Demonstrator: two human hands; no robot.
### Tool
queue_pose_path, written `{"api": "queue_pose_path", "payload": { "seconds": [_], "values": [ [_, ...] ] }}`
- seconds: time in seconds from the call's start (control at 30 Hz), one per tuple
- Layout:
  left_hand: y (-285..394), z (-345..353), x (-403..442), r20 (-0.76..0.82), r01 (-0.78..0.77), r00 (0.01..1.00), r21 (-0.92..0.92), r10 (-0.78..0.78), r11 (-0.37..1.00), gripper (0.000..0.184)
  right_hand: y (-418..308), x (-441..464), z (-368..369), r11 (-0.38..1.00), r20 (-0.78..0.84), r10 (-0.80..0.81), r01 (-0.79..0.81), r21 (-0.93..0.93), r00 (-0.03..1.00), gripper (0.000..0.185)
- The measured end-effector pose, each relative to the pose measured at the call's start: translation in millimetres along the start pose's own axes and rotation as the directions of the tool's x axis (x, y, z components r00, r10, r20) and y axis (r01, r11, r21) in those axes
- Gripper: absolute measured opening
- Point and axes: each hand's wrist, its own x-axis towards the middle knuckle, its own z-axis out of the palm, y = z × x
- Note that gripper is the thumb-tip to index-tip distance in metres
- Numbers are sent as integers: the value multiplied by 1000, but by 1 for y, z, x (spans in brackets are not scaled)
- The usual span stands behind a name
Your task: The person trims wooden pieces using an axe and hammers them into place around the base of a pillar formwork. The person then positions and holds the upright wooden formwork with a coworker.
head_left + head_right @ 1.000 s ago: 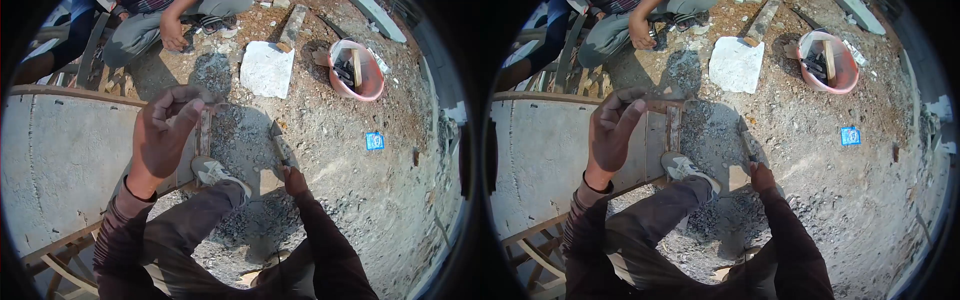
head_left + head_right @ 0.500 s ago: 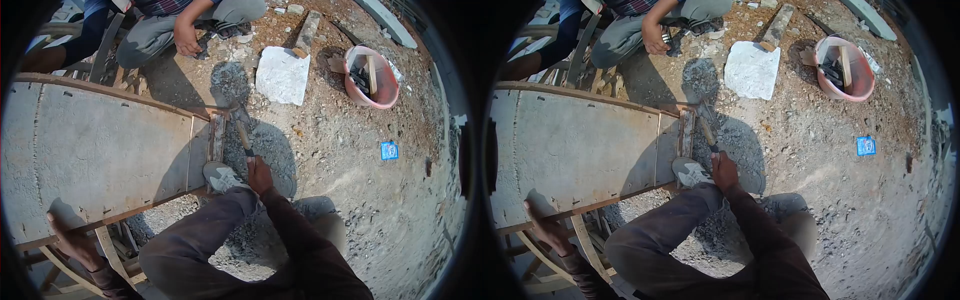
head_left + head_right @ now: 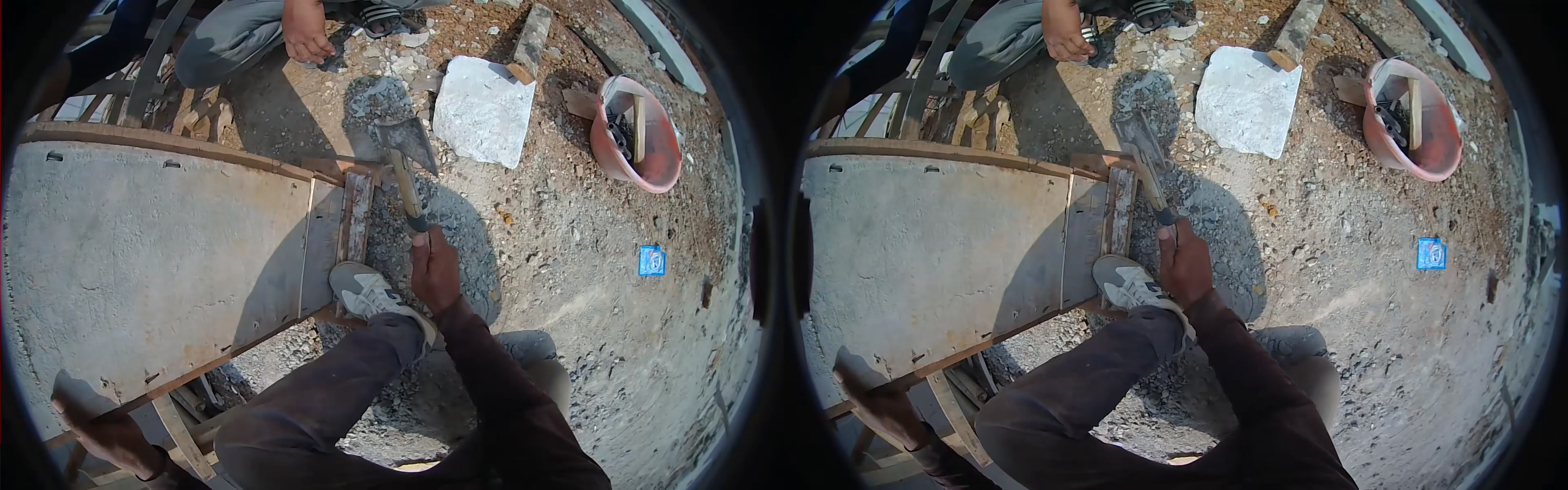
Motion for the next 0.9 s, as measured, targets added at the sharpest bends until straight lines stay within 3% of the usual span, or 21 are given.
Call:
{"api": "queue_pose_path", "payload": {
  "seconds": [0.03,0.07,0.13,0.17,0.2,0.27,0.33,0.4,0.43,0.5,0.53,0.6,0.63,0.67,0.7,0.8,0.9],
  "values": [
    [-1,1,-2,2,-129,992,150,130,980,59,-20,0,-9,991,-73,-72,80,108,995,41],
    [-3,-1,-5,96,-375,924,428,371,822,54,-28,-1,-12,964,-154,-133,163,210,979,42],
    [-9,-5,-6,181,-499,858,513,481,698,53,-2,-8,-1,962,-126,-142,166,216,982,43],
    [-14,-5,-6,116,-409,911,367,395,835,53,15,-10,6,961,-118,-152,174,215,981,43],
    [-11,-5,-6,68,-278,960,235,270,931,52,37,-12,17,999,-15,-34,35,42,999,43],
    [4,2,-4,-13,19,1000,-37,-19,999,56,71,-4,38,925,107,235,-188,-330,966,44],
    [7,4,-2,-24,173,983,-204,-182,964,64,46,2,19,973,94,178,-160,-168,980,44],
    [-3,-3,3,-7,174,983,-249,-181,953,64,1,2,-7,997,28,78,-78,19,997,46],
    [-5,-4,2,-1,171,984,-271,-178,947,64,-11,3,-15,979,-65,-35,47,199,997,47],
    [0,0,0,19,149,989,-296,-150,943,66,-24,2,-22,807,-306,-187,323,494,933,50],
    [1,1,0,29,136,991,-310,-134,941,66,-19,8,-13,666,-437,-315,524,531,843,56],
    [-2,-1,-1,39,119,993,-315,-112,941,67,39,-15,16,859,-210,-144,228,458,967,52],
    [-4,-2,-3,38,115,993,-310,-108,944,67,69,-15,30,973,-65,-50,64,221,997,51],
    [-6,-5,-2,29,118,993,-285,-114,951,67,97,-13,45,995,46,88,-86,-53,995,50],
    [-7,-2,2,17,111,994,-288,-111,951,67,107,-2,55,926,102,241,-197,-323,965,48],
    [-7,-3,4,19,109,994,-273,-108,956,68,34,17,14,967,58,129,-113,-227,990,44],
    [1,2,-3,26,89,996,-223,-85,971,69,-25,8,-25,950,-213,-206,247,188,955,42]
  ]
}}
